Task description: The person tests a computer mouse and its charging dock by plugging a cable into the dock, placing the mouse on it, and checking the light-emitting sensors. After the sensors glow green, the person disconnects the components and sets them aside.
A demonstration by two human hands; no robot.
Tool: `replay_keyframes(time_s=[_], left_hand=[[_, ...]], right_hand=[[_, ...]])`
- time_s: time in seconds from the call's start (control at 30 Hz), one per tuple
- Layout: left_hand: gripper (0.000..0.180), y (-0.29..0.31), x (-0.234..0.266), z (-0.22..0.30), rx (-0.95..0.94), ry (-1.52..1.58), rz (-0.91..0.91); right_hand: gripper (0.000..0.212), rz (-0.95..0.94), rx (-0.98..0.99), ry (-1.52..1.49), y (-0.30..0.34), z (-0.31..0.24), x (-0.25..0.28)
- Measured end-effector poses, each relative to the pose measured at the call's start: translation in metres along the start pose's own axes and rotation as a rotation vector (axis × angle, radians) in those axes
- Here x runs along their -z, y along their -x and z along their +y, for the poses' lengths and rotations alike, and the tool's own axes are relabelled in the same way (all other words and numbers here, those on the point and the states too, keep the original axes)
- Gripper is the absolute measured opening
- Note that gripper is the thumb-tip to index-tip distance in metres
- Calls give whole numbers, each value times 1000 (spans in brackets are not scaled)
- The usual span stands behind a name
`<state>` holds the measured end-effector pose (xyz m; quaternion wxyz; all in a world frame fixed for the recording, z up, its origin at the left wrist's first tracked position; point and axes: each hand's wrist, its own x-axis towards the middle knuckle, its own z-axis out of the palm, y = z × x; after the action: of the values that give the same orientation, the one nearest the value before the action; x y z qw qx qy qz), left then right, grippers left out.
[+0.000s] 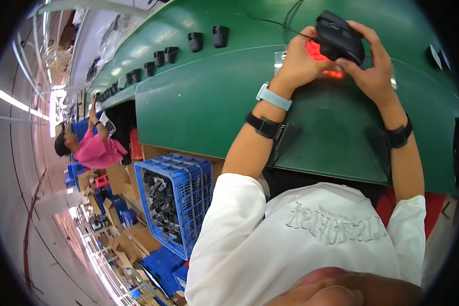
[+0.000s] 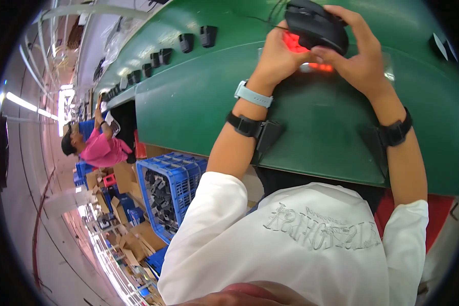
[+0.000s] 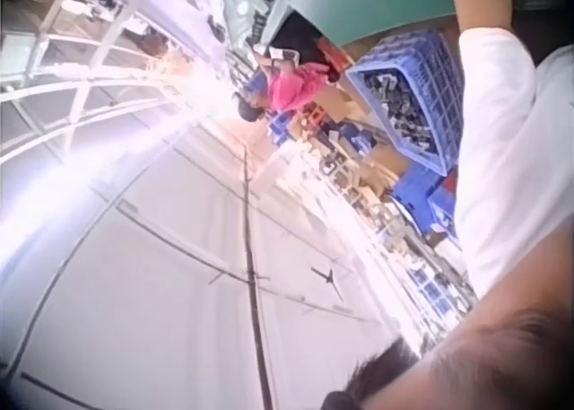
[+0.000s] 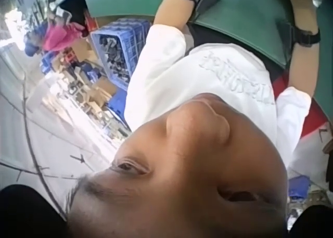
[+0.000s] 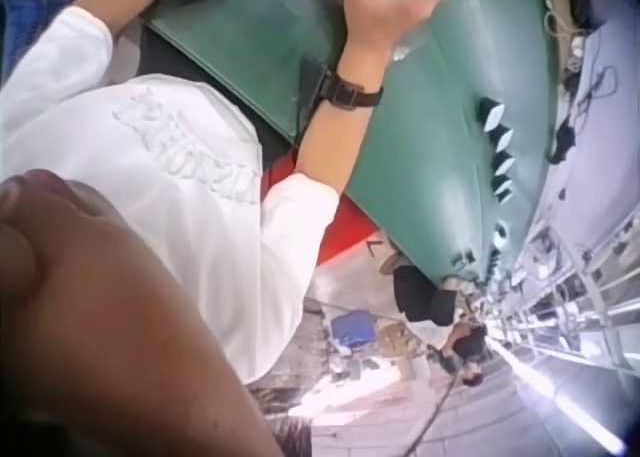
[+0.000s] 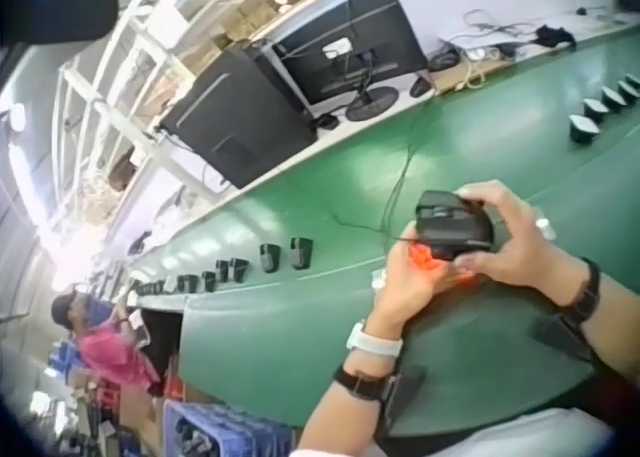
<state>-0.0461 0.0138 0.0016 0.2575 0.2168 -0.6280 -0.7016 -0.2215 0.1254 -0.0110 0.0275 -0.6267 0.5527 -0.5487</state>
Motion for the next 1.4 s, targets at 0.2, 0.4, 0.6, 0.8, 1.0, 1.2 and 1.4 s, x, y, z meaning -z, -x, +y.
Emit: replay_keyframes(time_s=[0.2,0.4,0.6,0.8,1.0,1.2,1.4], left_hand=[[56,5,13,-5,-86,-52,21],[50,4,15,-14,-143,-111,11],[53,5,15,-14,-44,-81,11],[56,8,-1,12,-126,536,68],[42,6,26,-4,-558,-281,410],[32,7,28,-7,-566,-415,449],[34,2,30,-7,-758,-621,412]], right_hand=[[76,15,228,-66,-14,-14,-11],[78,27,286,-45,-16,-16,-7],[76,52,163,-111,-8,-11,-12],[58,28,-107,-367,-10,0,1],[54,-589,84,-171,-10,1,1],[60,-648,134,-111,-8,-11,1],[40,-282,-102,-277,-9,-8,0]])
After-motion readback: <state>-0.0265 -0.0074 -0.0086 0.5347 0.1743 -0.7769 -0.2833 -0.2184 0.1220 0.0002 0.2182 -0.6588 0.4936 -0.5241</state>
